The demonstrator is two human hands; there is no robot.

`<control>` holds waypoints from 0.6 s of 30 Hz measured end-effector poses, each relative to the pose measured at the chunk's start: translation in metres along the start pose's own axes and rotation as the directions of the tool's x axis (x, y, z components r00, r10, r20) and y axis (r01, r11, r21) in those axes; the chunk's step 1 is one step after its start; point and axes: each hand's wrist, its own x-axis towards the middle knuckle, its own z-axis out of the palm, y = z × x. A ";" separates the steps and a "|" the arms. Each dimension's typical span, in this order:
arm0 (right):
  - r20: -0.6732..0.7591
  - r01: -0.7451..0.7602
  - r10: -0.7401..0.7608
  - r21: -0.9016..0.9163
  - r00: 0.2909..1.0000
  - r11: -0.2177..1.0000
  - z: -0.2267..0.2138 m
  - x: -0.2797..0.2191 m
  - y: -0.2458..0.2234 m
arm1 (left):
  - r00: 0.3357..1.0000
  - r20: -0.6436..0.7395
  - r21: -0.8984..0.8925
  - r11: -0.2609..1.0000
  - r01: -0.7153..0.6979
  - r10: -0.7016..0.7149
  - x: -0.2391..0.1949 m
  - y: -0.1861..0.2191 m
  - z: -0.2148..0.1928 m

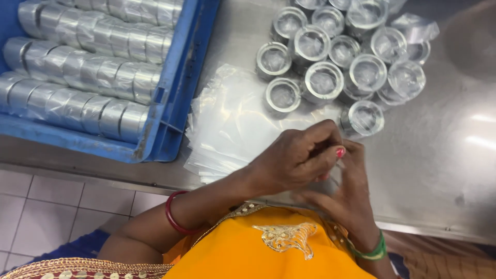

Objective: Packing cylindrical metal parts into small plastic bags and organizing them into blue storage crates on a metal table.

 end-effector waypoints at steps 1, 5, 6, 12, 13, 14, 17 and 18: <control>0.023 0.048 -0.044 -0.236 0.999 0.971 0.000 0.002 0.000 | 0.979 0.120 -0.181 0.966 0.183 -0.163 0.004 0.004 -0.006; -0.043 -0.094 0.090 -0.081 0.995 0.992 -0.011 -0.001 0.055 | 0.974 0.226 0.251 0.966 -0.070 0.012 0.007 -0.017 -0.032; -0.061 -0.095 0.090 -0.082 0.994 0.992 -0.010 -0.001 0.055 | 0.970 0.241 0.245 0.966 -0.081 0.021 0.003 -0.032 -0.028; 0.041 -0.362 0.440 0.641 0.897 0.677 -0.015 -0.012 0.083 | 0.942 0.289 0.367 0.928 0.054 -0.169 -0.009 -0.090 0.014; -0.020 -0.216 0.242 0.386 0.970 0.897 -0.016 -0.012 0.082 | 0.958 0.231 0.408 0.911 0.062 -0.169 -0.006 -0.089 0.022; -0.018 -0.025 0.026 0.088 0.999 0.996 -0.016 -0.014 0.081 | 0.971 0.173 0.446 0.892 0.072 -0.164 -0.002 -0.088 0.030; -0.119 0.044 -0.134 -0.567 0.984 0.823 -0.013 -0.008 0.042 | 0.982 0.090 0.455 0.884 0.108 -0.166 0.014 -0.070 0.045; -0.118 0.053 -0.145 -0.568 0.982 0.821 -0.014 -0.007 0.037 | 0.984 0.085 0.458 0.883 0.101 -0.157 0.021 -0.058 0.046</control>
